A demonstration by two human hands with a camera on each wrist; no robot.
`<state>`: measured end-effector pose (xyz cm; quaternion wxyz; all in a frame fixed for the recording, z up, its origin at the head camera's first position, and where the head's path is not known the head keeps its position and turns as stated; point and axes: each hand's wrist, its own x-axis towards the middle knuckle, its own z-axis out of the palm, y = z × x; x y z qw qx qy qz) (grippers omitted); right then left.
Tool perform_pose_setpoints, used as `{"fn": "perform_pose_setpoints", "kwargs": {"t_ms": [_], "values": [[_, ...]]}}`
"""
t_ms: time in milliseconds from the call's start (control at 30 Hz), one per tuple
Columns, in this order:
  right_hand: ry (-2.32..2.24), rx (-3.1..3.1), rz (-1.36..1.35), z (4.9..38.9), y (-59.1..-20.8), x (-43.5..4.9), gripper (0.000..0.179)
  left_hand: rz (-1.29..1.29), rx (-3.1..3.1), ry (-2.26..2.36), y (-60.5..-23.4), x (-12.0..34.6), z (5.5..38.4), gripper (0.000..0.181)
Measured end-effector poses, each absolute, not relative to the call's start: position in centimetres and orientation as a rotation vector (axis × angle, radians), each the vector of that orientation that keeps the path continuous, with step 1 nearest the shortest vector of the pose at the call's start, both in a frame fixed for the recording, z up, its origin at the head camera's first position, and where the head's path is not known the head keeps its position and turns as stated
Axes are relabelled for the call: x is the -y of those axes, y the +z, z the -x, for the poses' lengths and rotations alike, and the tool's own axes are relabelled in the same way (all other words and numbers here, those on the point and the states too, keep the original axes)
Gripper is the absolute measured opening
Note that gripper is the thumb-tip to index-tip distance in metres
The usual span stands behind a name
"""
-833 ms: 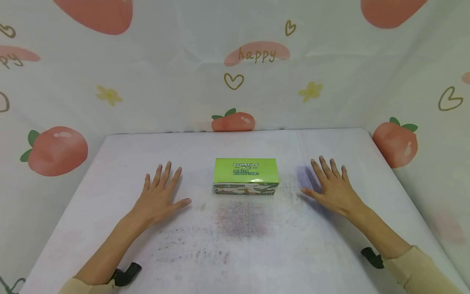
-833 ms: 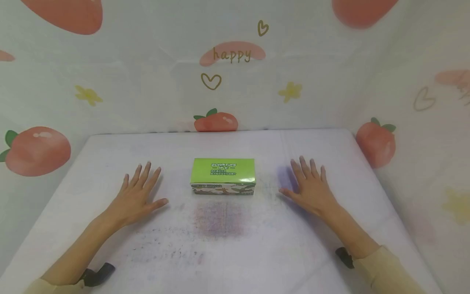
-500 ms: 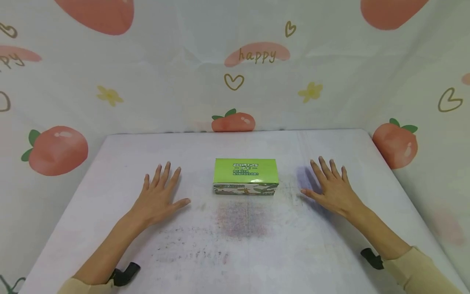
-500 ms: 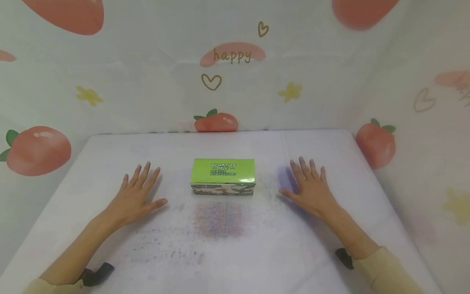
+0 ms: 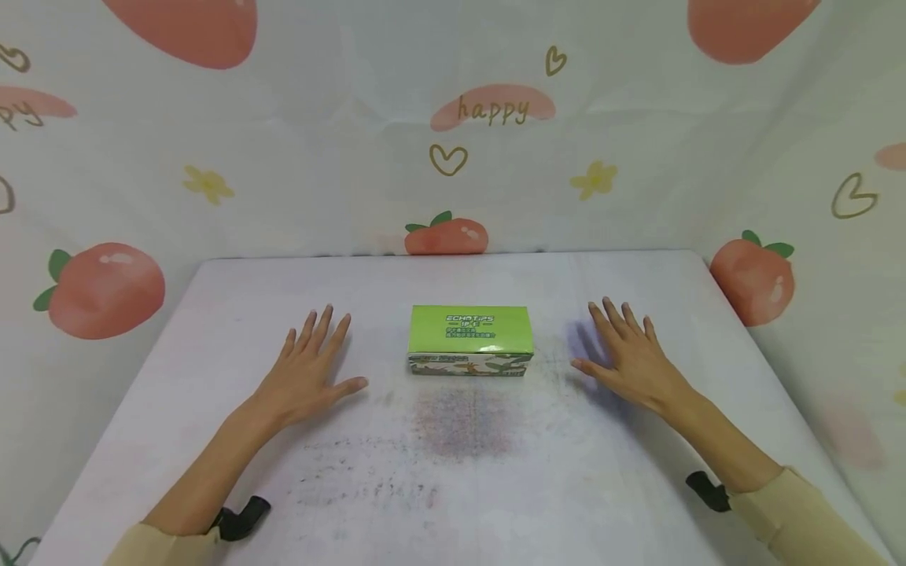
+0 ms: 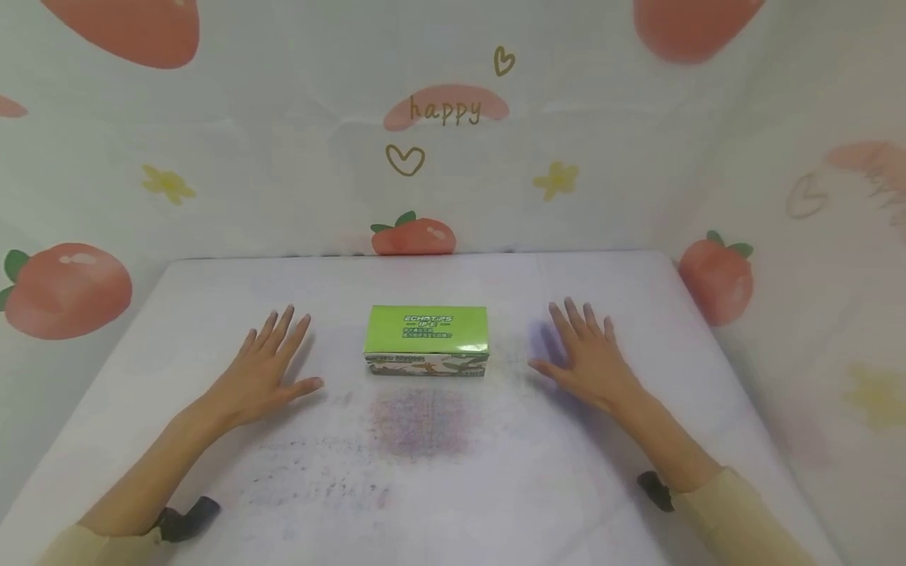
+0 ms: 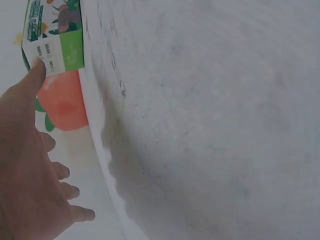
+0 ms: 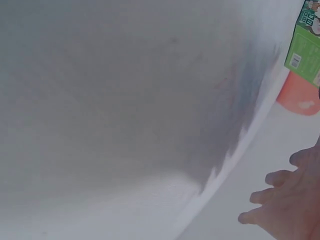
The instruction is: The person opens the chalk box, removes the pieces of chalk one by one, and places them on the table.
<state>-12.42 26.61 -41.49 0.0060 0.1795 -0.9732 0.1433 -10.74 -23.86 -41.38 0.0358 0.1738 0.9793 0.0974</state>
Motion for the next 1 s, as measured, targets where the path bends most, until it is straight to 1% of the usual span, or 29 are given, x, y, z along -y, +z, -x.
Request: {"fn": "perform_pose_setpoints", "kwargs": {"t_ms": [233, 533, 733, 1000], "values": [[0.497, 2.989, -0.646, 13.1, -41.0, -25.7, 0.095, -0.596, -2.987, 0.432, -41.6, 23.7, 11.2, 0.109], [0.610, 2.964, -0.736, 13.8, -40.8, -25.1, 0.098, -0.620, -2.908, 0.677, -41.2, 23.1, 11.6, 0.106], [0.797, 2.954, -0.795, 14.3, -39.8, -24.3, 0.099, -0.704, -2.872, 0.786, -40.4, 22.0, 12.5, 0.105], [1.106, 2.840, -0.833, 14.7, -39.1, -22.6, 0.095, -0.812, -2.826, 0.945, -39.7, 20.8, 13.8, 0.100]]}}
